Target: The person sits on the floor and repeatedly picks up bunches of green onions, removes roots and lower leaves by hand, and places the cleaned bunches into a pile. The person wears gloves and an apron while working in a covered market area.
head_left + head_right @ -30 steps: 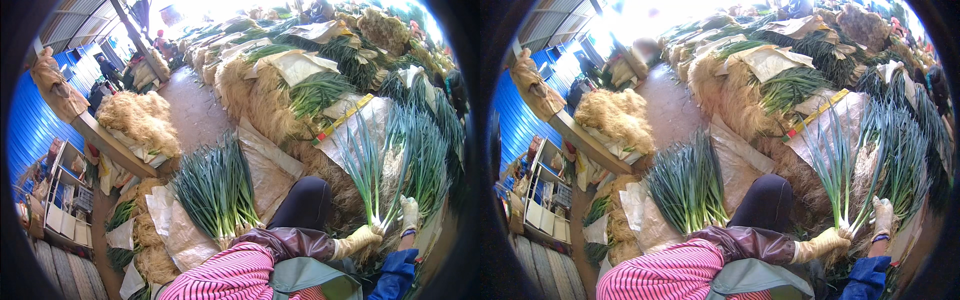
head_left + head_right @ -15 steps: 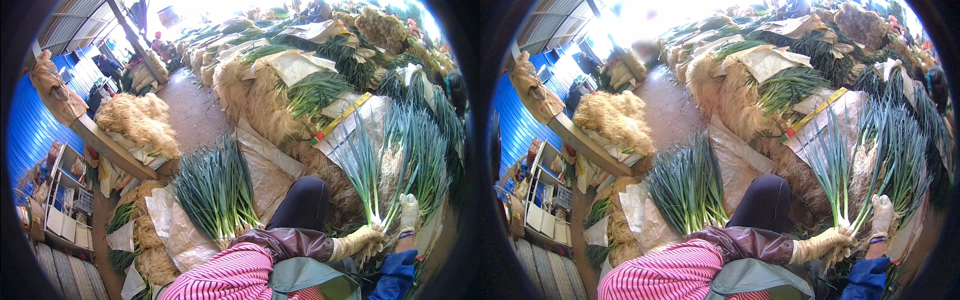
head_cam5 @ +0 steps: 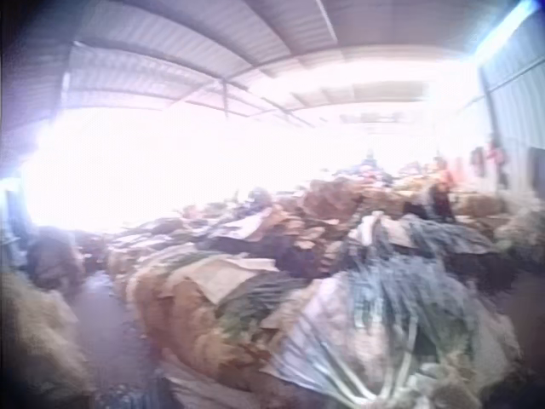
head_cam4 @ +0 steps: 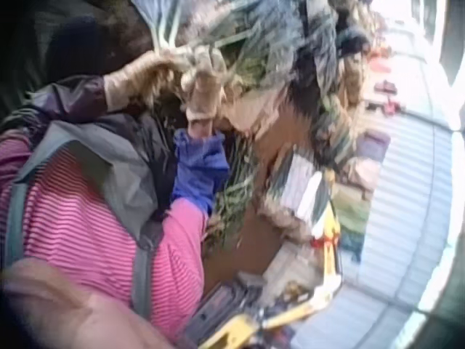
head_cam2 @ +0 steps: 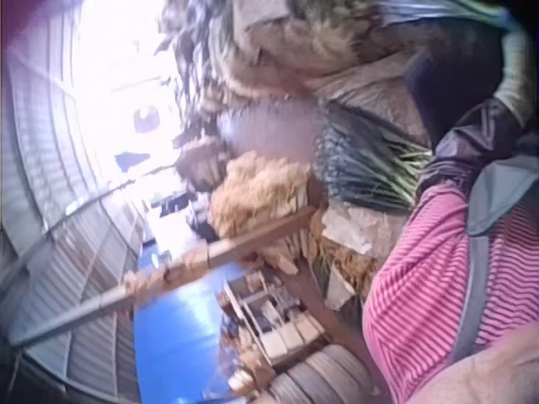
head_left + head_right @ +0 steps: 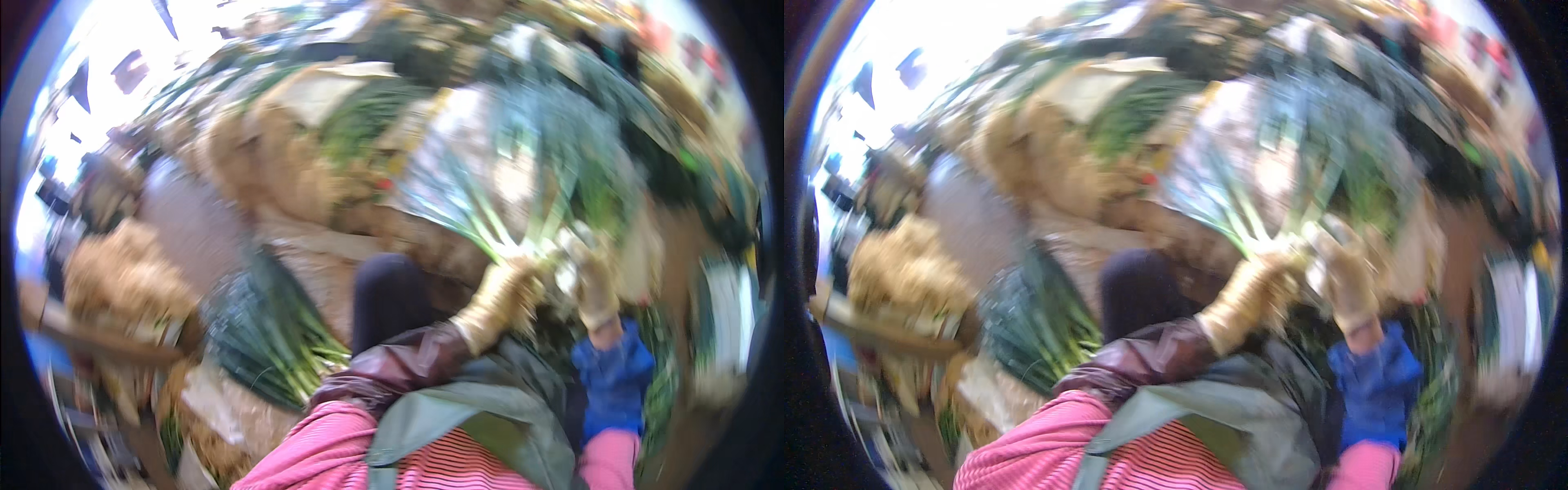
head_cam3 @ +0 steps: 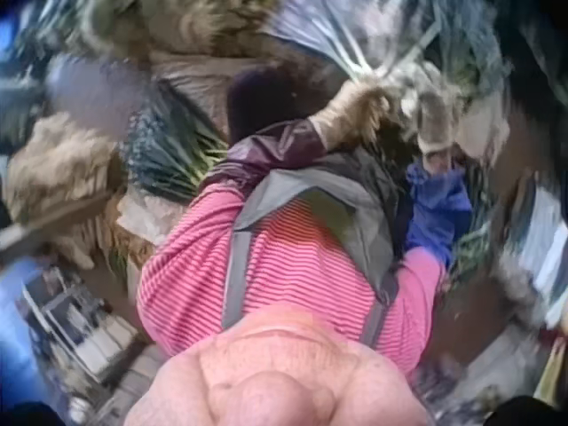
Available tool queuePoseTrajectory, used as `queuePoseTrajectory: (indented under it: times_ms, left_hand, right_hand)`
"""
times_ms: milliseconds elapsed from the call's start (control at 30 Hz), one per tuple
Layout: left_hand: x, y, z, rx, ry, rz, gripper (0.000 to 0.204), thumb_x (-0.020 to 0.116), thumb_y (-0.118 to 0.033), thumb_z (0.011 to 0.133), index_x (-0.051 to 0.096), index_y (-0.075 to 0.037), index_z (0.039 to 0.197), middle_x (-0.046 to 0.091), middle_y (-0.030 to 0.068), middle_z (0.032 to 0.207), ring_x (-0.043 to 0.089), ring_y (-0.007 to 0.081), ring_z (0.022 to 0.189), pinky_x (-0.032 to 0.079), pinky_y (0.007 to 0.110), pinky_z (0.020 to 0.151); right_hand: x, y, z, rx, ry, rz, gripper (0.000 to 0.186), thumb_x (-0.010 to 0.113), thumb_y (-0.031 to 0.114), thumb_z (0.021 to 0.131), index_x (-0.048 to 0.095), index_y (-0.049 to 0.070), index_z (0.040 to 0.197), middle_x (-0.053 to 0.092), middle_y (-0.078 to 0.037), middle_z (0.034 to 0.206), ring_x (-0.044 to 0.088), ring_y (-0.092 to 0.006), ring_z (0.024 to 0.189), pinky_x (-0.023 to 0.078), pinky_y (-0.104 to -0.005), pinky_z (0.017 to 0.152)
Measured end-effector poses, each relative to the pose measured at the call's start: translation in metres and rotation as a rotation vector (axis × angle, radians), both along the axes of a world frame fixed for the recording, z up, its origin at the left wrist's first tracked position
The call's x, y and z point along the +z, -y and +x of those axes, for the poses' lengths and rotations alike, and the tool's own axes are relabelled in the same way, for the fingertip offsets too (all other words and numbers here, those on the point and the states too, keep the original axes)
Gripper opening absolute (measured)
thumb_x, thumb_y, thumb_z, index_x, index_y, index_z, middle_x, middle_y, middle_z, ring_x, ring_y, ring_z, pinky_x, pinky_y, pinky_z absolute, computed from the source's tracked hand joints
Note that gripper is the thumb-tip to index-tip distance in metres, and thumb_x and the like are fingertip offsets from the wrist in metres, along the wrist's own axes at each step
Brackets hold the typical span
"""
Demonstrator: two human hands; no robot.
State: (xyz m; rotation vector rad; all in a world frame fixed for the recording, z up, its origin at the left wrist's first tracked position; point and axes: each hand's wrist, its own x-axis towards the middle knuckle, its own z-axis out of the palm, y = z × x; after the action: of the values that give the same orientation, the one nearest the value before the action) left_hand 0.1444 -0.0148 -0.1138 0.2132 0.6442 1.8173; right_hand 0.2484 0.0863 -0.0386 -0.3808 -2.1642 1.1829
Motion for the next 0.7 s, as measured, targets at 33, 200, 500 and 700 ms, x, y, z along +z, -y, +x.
queuePoseTrajectory:
  times_ms: [33,200,500,700]
  left_hand:
    - [-0.002,-0.006,-0.003,-0.036,-0.079,-0.027,0.02,0.066,-0.02,0.084,0.064,-0.003,0.094,0.063,0.0018,0.076,0.056,0.0087,0.058,0.045,0.022,0.051]
    - [-0.024,-0.021,-0.011,-0.118,-0.061,-0.054,0.01,0.068,-0.01,0.082,0.064,-0.002,0.087,0.058,0.0013,0.062,0.052,0.0094,0.049,0.042,0.022,0.044]
    - [-0.021,-0.012,-0.004,-0.164,-0.106,0.017,0.026,0.062,-0.01,0.082,0.059,0.005,0.104,0.062,0.0091,0.073,0.061,0.016,0.06,0.051,0.027,0.055]
    - [-0.012,-0.01,0.002,-0.189,-0.221,-0.051,0.027,0.061,-0.009,0.08,0.06,0.004,0.103,0.064,0.0103,0.076,0.06,0.0163,0.06,0.051,0.027,0.055]
  right_hand:
    - [0.0,0.0,0.006,-0.044,-0.129,-0.52,0.018,0.055,0.019,0.092,0.06,0.003,0.095,0.057,-0.001,0.079,0.05,-0.0035,0.057,0.038,-0.0188,0.047]
    - [0.047,0.014,0.044,-0.099,-0.384,-0.53,0.022,0.057,0.029,0.093,0.058,0.007,0.092,0.06,-0.001,0.075,0.05,-0.004,0.053,0.04,-0.0183,0.043]
    - [0.026,-0.031,0.298,-0.952,0.083,-0.545,0.032,0.058,0.037,0.088,0.062,0.007,0.078,0.056,-0.002,0.058,0.048,-0.0079,0.044,0.041,-0.0217,0.041]
    - [-0.058,-0.049,0.368,-1.082,1.241,-0.061,0.06,0.064,0.04,0.082,0.05,0.008,0.131,0.054,-0.02,0.129,0.053,-0.031,0.119,0.04,-0.0365,0.101]
